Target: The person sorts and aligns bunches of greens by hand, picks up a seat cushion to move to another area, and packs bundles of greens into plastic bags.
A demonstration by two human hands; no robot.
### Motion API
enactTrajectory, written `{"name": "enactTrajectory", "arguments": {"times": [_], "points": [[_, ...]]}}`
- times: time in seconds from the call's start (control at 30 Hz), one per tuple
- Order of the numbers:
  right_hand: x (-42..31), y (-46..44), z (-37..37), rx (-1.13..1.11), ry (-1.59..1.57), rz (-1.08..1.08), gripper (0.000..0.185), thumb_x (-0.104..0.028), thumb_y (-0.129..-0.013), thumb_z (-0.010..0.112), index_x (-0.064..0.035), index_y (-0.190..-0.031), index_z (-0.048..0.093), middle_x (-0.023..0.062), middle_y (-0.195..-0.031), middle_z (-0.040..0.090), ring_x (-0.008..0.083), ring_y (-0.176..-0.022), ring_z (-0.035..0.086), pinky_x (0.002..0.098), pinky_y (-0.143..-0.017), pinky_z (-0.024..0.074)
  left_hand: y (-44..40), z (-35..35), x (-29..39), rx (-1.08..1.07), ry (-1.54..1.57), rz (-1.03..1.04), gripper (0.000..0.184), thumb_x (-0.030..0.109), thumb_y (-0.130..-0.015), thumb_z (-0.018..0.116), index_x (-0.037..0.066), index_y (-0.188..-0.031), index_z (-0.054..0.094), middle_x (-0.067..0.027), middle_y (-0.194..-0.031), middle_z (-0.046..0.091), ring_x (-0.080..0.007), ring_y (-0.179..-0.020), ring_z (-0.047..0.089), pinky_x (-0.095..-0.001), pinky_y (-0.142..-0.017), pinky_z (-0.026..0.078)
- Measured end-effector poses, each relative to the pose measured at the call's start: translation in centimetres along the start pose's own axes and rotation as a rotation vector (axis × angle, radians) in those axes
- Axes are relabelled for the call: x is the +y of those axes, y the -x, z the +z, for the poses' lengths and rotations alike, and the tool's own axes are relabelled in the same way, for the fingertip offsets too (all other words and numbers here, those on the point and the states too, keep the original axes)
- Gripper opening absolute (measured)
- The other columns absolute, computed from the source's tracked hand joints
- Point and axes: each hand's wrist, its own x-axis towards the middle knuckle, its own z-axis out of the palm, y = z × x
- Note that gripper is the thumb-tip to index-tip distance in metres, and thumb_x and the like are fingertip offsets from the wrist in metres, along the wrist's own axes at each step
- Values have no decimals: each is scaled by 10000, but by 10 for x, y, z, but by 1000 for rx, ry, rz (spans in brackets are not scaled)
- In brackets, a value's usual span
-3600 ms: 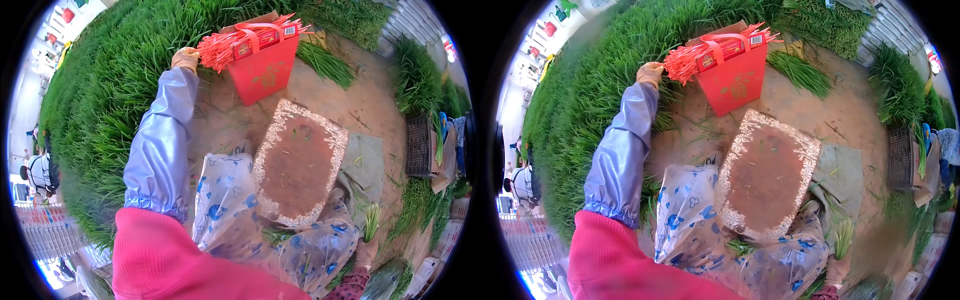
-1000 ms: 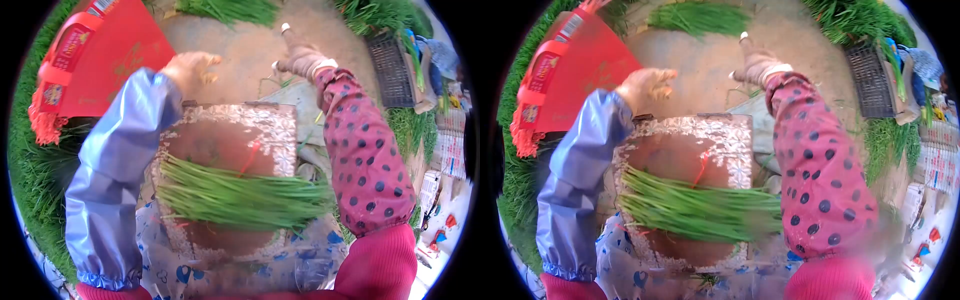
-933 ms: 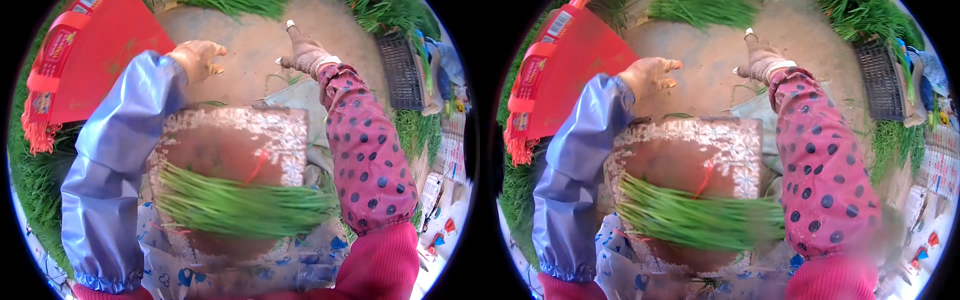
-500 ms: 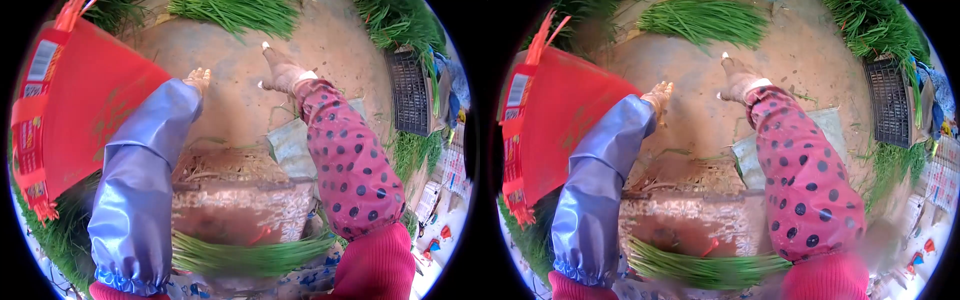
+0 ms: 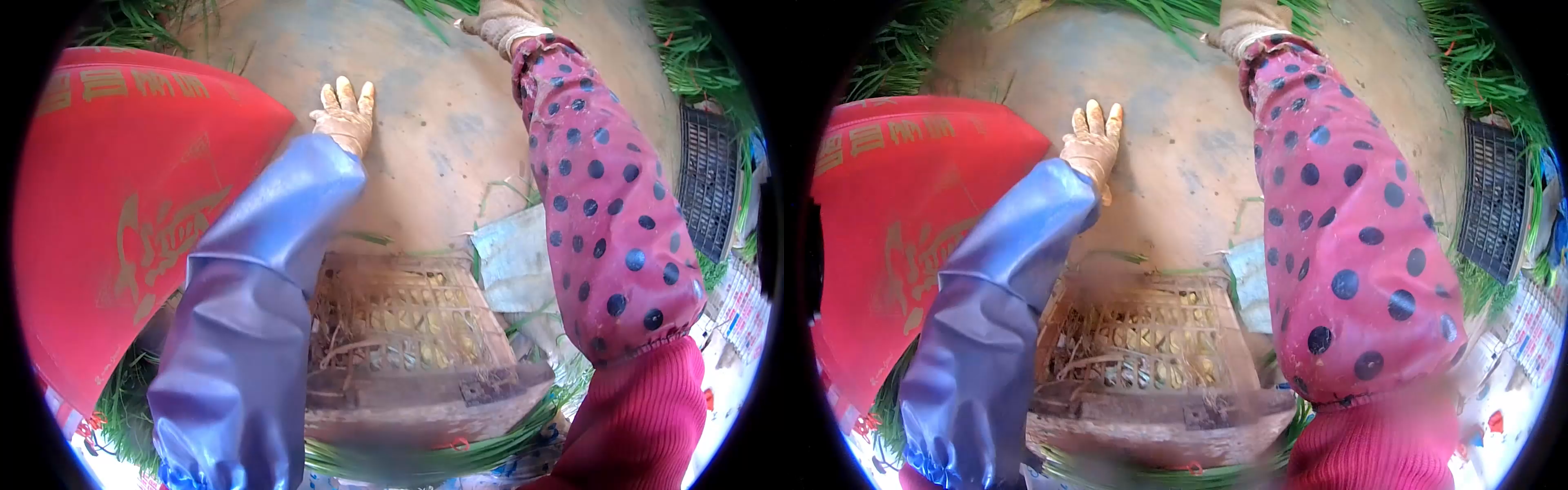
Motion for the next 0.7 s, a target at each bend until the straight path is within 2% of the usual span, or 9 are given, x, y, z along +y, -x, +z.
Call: {"name": "enactTrajectory", "arguments": {"times": [0.1, 0.13, 0.23, 0.4, 0.47, 0.5, 0.53, 0.63, 0.7], "points": [[-5, -15, 2, 31, 98, -26, 1061, -424, -694, 776, -36, -1464, 157, 189, -1505, 204, 370, -1405, 185, 489, -1098, 275, -6, 14, -1, 143, -51, 32, 620, 58, -963, 352, 127, -1512, 73, -242, -1535, 125, -472, -1371, 228, -617, -944, 399], [-6, -21, 5, 47, 112, -57, 1087, -434, -692, 773, -23, -1468, 133, 202, -1508, 192, 380, -1405, 177, 470, -1105, 270, -1, 4, 0, 93, -31, 39, 1016, 123, -701, 644, 90, -1501, 19, -274, -1523, 101, -479, -1376, 199, -572, -995, 384], [3, -43, 19, -1, -73, -94, 1195, -471, -675, 768, 12, -1477, 25, 249, -1521, 149, 360, -1403, 208, 361, -1127, 246, 1, -1, 0, 47, -23, 56, 1429, 198, -445, 936, 42, -1487, -30, -328, -1501, 85, -496, -1376, 166, -527, -1036, 381], [-6, -48, 38, -51, -78, -117, 715, -412, -790, 665, -29, -1342, 422, 226, -1217, 575, 355, -1157, 534, 394, -989, 410, 0, 0, 2, 56, -56, 35, 1429, 216, -437, 940, 29, -1486, -12, -318, -1506, 87, -484, -1376, 189, -524, -1014, 403], [-3, -53, 75, 187, -206, -259, 442, -295, -771, 671, -61, -1138, 597, 168, -966, 679, 311, -901, 654, 377, -811, 512, -1, 0, 1, 75, -32, 26, 1429, 214, -436, 940, 29, -1488, -9, -306, -1511, 95, -480, -1376, 197, -525, -1025, 384], [-15, -40, 64, -104, -143, -210, 483, -311, -830, 612, -98, -1245, 490, 167, -1185, 589, 339, -1097, 561, 452, -925, 464, -1, 0, 1, 85, -20, 21, 1428, 213, -436, 940, 28, -1488, -8, -301, -1513, 98, -478, -1376, 201, -525, -1031, 375], [-17, -22, 65, -80, -81, -249, 444, -348, -903, 508, -109, -1276, 490, 158, -1151, 618, 330, -1067, 583, 411, -905, 467, -8, 11, 0, 114, -22, 19, 993, 140, -696, 642, 93, -1501, 62, -261, -1529, 109, -476, -1379, 200, -572, -993, 362], [-12, 31, 63, -234, -101, -287, 400, -304, -899, 501, -149, -1267, 489, 151, -1061, 630, 345, -980, 600, 445, -829, 488, -13, 18, 1, 156, -33, 12, 608, 68, -954, 352, 154, -1514, 131, -218, -1548, 108, -473, -1383, 199, -624, -952, 339], [10, 64, 83, -218, -100, -389, 320, -286, -871, 536, -127, -1148, 514, 156, -956, 621, 370, -900, 598, 470, -751, 480, -13, 18, -1, 131, -51, 14, 605, 80, -954, 361, 152, -1513, 139, -208, -1552, 104, -469, -1384, 201, -620, -947, 338]]}}
